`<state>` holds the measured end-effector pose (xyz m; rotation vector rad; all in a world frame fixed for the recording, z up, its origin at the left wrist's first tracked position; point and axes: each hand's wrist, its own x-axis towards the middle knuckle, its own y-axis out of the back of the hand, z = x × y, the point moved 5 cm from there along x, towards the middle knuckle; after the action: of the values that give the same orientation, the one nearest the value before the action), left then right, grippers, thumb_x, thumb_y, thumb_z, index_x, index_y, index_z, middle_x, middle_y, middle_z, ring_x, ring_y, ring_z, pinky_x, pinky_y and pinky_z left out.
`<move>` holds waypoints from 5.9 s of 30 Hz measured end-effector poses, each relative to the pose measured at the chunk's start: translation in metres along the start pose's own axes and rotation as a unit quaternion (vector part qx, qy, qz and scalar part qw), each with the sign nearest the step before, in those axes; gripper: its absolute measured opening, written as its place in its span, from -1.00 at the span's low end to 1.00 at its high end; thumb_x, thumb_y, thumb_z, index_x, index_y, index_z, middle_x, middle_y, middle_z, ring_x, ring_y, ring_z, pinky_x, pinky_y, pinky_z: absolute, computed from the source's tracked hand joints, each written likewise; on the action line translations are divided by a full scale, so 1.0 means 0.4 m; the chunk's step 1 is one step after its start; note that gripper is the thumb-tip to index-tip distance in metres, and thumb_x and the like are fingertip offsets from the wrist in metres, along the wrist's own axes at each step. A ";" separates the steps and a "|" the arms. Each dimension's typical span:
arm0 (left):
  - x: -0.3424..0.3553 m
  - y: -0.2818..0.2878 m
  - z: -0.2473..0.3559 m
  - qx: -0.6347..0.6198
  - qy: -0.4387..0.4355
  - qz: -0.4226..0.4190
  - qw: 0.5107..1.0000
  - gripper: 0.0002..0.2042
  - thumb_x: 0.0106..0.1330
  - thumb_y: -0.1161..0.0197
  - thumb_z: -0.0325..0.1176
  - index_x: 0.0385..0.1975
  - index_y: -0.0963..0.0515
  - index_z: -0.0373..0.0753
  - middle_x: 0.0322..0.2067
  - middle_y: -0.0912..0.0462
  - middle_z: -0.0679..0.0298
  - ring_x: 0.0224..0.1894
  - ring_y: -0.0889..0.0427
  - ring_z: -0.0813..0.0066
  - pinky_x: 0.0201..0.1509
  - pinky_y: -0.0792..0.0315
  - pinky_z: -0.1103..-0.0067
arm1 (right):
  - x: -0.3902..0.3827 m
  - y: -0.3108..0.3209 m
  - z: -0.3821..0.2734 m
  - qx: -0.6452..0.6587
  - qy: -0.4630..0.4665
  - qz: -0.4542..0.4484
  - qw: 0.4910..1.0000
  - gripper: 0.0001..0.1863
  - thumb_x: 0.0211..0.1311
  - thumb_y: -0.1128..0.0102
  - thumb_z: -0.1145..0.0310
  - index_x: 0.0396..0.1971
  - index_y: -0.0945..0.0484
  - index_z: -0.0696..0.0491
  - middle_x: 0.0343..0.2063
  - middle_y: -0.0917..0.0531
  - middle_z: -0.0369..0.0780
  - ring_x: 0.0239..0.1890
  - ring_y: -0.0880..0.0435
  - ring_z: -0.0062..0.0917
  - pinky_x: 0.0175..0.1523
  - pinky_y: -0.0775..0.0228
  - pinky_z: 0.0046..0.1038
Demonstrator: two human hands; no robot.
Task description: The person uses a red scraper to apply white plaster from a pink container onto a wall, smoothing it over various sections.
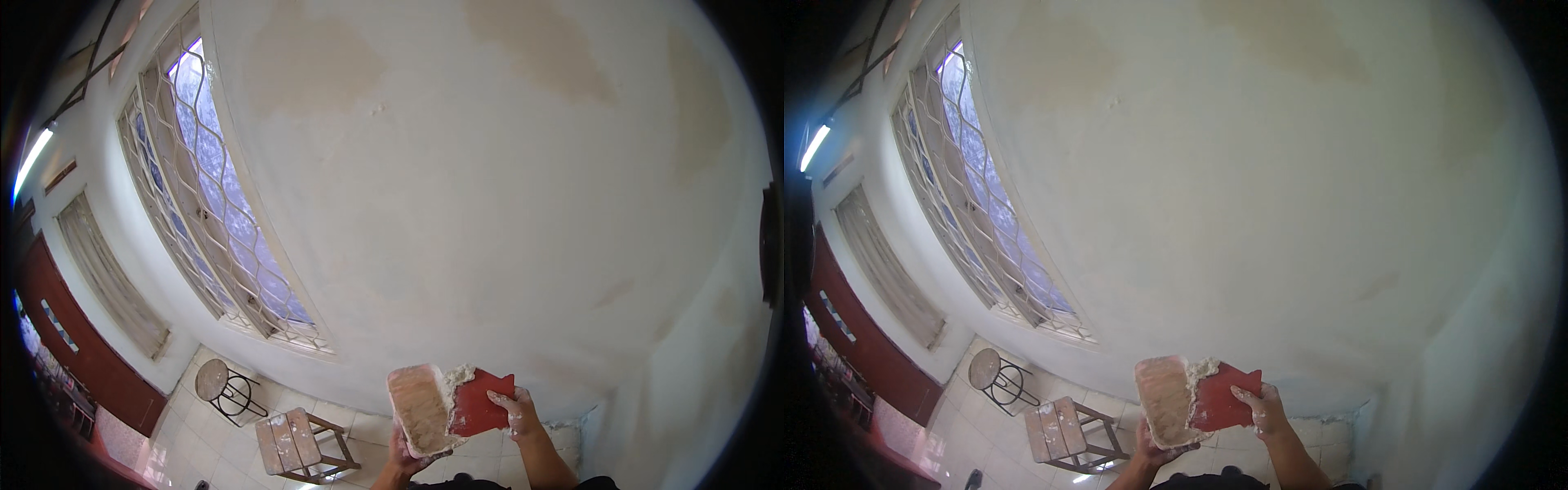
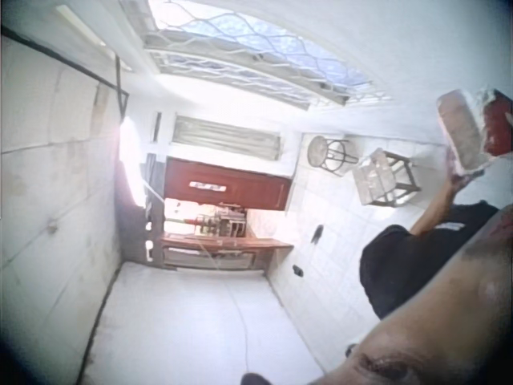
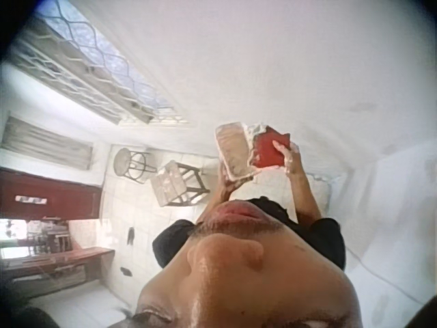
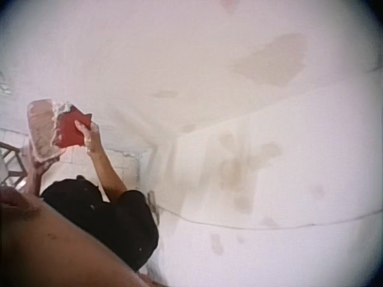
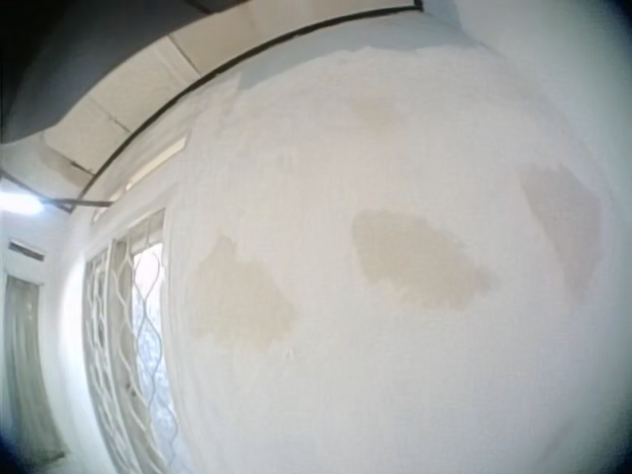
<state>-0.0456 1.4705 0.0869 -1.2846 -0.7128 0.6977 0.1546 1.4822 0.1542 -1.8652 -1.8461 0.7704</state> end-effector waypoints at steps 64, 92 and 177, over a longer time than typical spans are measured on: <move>-0.317 0.268 0.705 0.096 0.024 0.138 0.985 -0.29 0.27 0.17 0.23 0.25 -0.15 -0.22 0.11 -0.37 0.03 0.05 -0.45 -0.16 -0.12 -0.46 -0.13 | 0.057 -0.847 -0.152 -0.636 0.662 0.336 0.210 -0.58 -0.19 -0.22 0.61 -0.19 -0.65 0.05 -0.33 -0.69 -0.30 -0.43 -0.53 -0.48 -0.36 -0.46 -0.53; -0.272 0.301 0.673 0.136 0.037 0.123 0.982 -0.34 0.30 0.16 0.17 0.26 -0.15 -0.20 0.11 -0.38 0.08 0.09 -0.45 0.00 0.08 -0.40 0.00 | 0.237 -0.759 -0.025 -0.775 0.598 0.205 0.025 -0.65 -0.04 -0.13 0.46 -0.17 -0.61 0.17 -0.21 -0.65 -0.22 -0.23 -0.54 -0.53 -0.23 -0.37 -0.51; -0.338 0.389 0.667 0.126 0.060 0.109 0.984 -0.30 0.26 0.10 0.23 0.29 -0.11 -0.10 0.17 -0.32 0.13 0.15 -0.39 0.00 0.11 -0.35 -0.03 | 0.331 -0.756 -0.090 -0.672 0.649 0.356 0.007 -0.56 -0.14 -0.14 0.54 -0.13 -0.56 0.27 -0.10 -0.59 -0.04 -0.29 -0.48 -0.45 -0.39 -0.51 -0.60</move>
<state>-0.3490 1.5437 -0.0404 -1.1686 -0.3744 0.8527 -0.0592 1.6309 0.3601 1.6243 -0.5244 2.3532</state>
